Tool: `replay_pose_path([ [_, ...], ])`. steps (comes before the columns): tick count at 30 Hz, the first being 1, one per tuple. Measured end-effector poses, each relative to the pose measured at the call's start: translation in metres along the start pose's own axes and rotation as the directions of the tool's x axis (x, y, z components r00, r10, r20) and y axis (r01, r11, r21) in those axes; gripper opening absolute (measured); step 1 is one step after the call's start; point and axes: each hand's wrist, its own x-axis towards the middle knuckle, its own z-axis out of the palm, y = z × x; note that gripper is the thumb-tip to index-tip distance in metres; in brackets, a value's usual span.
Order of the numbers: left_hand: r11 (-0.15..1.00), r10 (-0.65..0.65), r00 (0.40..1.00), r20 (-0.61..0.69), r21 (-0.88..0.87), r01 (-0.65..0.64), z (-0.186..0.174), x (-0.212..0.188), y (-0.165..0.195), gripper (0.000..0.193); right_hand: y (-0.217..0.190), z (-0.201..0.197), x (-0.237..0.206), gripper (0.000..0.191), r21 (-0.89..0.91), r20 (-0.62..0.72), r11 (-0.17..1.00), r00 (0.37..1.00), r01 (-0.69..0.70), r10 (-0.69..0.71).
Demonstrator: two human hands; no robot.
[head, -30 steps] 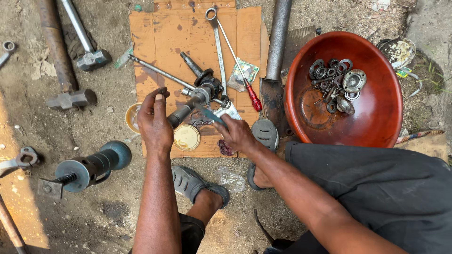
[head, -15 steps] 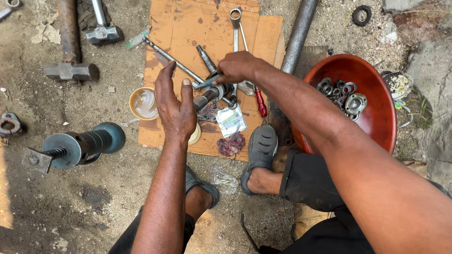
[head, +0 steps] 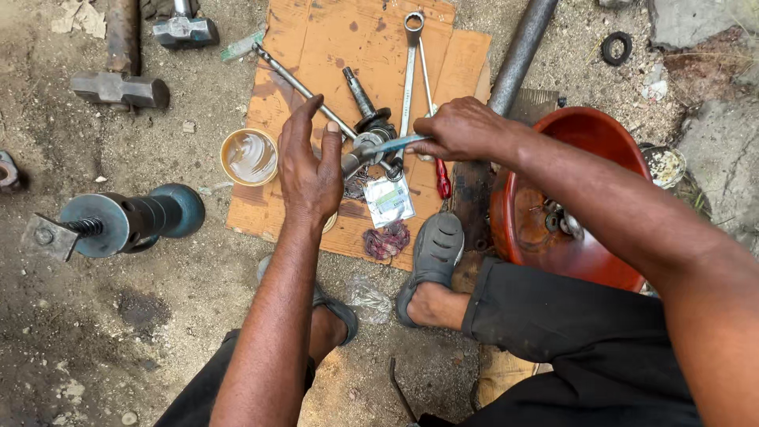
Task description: The person sits on the ground and uses a brush to apply grease to a metal shaft and bearing assembly. They wipe the parts with a rag, then use a wrench to tighten a nut on the shaft. The person continues to apply grease and wipe the assembly throughout the clip.
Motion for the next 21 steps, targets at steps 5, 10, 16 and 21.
replay_pose_path([
  [5,0.999,-0.033,0.999,0.011,-0.014,0.033,0.0,0.002,0.0,0.045,-0.011,-0.004,-0.003,0.055,-0.16,-0.171,0.88,0.865,0.448,-0.471],
  [10,0.998,-0.054,0.998,0.012,-0.015,0.054,0.003,0.006,0.004,0.042,-0.015,0.003,0.032,0.059,-0.173,0.188,0.973,0.975,0.155,-0.121],
  [16,0.999,-0.022,1.0,-0.008,-0.034,0.022,0.004,0.004,0.007,0.041,-0.009,0.018,0.029,0.056,-0.233,-0.265,0.815,0.772,0.53,-0.578],
  [21,0.999,-0.034,0.999,0.0,-0.012,0.034,-0.001,0.007,0.004,0.041,-0.023,0.009,0.027,0.055,-0.105,-0.028,0.964,0.968,0.245,-0.249],
])
